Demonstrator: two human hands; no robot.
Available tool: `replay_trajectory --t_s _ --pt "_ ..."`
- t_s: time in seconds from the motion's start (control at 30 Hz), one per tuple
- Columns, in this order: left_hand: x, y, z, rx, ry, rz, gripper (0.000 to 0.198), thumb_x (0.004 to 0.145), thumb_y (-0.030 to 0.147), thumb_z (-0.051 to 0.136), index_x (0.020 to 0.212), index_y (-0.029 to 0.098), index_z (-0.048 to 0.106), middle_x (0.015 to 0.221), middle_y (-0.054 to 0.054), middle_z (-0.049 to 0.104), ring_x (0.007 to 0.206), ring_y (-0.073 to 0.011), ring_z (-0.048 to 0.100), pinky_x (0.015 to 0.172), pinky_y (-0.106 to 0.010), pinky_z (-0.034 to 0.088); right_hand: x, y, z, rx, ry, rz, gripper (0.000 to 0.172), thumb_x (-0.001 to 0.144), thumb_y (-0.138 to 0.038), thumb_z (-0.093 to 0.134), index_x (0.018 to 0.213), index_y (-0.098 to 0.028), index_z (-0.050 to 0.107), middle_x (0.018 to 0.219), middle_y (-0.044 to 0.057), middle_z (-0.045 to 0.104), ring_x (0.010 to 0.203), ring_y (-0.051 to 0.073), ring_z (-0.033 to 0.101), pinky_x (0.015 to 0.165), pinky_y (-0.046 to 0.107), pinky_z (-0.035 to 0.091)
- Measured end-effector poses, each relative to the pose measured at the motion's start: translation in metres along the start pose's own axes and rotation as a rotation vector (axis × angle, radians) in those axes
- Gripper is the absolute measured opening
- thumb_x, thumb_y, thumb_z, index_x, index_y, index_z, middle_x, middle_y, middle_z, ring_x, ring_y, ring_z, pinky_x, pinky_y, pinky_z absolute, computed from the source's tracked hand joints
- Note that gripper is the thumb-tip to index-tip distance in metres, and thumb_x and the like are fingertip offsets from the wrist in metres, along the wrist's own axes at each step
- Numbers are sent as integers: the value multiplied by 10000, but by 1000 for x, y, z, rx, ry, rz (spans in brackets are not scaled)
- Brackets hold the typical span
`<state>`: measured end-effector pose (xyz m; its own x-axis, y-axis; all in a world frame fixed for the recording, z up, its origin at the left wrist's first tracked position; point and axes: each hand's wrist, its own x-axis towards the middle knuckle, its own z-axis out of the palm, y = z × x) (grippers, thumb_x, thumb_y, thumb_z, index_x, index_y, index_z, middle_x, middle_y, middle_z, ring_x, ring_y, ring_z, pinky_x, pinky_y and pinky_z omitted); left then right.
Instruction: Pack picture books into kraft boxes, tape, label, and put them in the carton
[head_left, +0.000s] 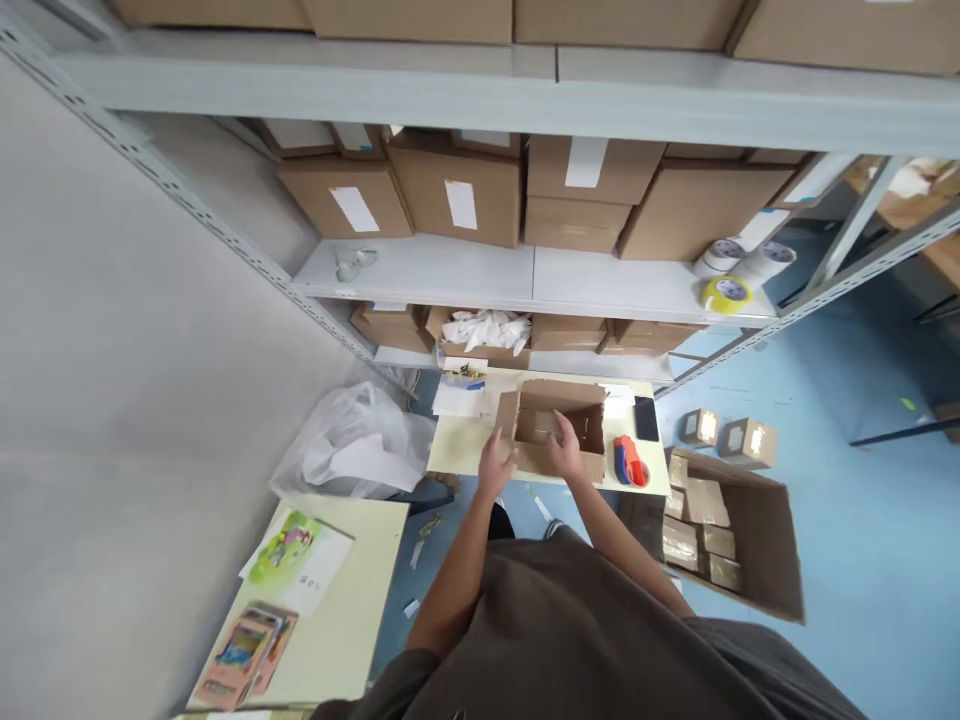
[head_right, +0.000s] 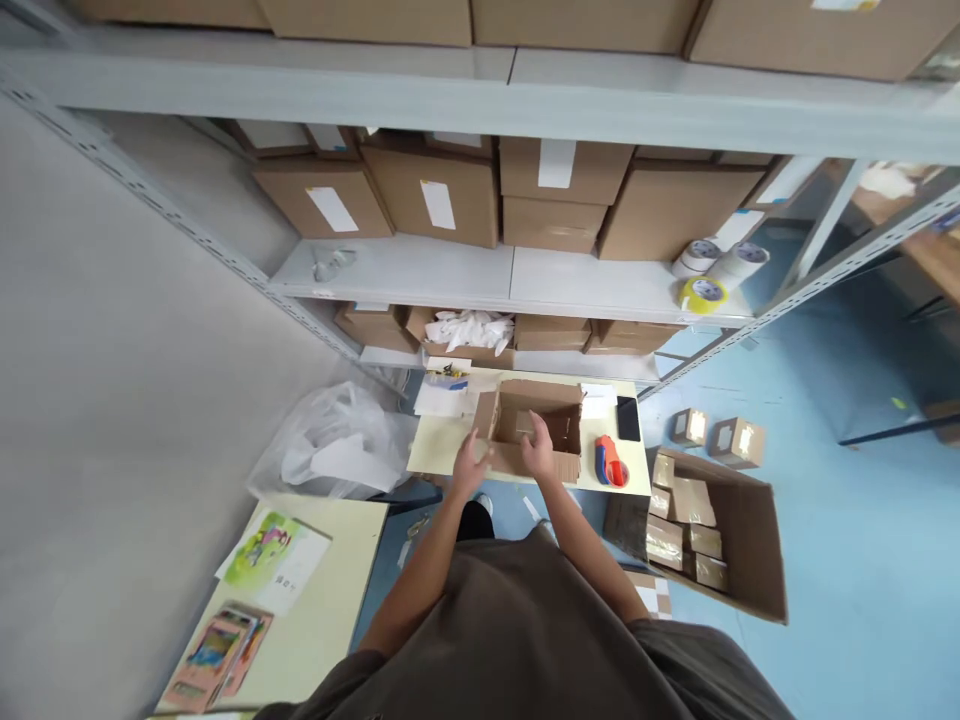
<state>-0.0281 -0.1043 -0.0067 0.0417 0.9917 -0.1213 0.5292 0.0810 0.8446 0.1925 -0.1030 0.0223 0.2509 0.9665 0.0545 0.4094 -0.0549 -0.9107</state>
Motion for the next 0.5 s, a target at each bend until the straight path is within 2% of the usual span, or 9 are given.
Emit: replay_trajectory --t_s 0.1,0.17,0.27,0.4,0.5 --pt "34 -21 -34 -45 54 -179 658 1031 440 577 1642 242 435 1674 -108 494 1507 -272 512 1206 -373 451 20 -23 34 2 -67 -42 627 920 -321 579 1542 -237 566 1604 124 556 1523 312 479 1249 538 427" --pt "64 -36 -62 -14 84 -280 652 1022 380 581 1641 234 438 1659 -113 515 1480 -267 545 1208 -374 450 36 -40 58 12 -85 -35 633 908 -318 599 1535 -235 573 1608 122 554 1537 312 462 1255 538 418" --pt "110 -59 -102 30 65 -348 659 999 335 601 1634 235 454 1646 -107 532 1476 -261 553 1222 -367 434 62 -61 99 29 -100 9 640 906 -333 599 1539 -241 566 1627 107 536 1539 294 458 1255 516 418" --pt "162 -87 -142 93 -24 -415 677 972 280 640 1620 176 473 1629 -139 546 1511 -268 517 1250 -350 393 96 -75 162 28 -156 214 778 899 -364 608 1645 -244 420 1676 107 481 1527 273 473 1238 469 432" --pt "194 -107 -157 141 -89 -450 736 946 271 670 1632 138 441 1629 -174 537 1508 -291 519 1246 -352 397 114 -73 205 -86 -148 440 943 886 -328 611 1726 -175 211 1711 167 414 1555 300 439 1230 477 431"
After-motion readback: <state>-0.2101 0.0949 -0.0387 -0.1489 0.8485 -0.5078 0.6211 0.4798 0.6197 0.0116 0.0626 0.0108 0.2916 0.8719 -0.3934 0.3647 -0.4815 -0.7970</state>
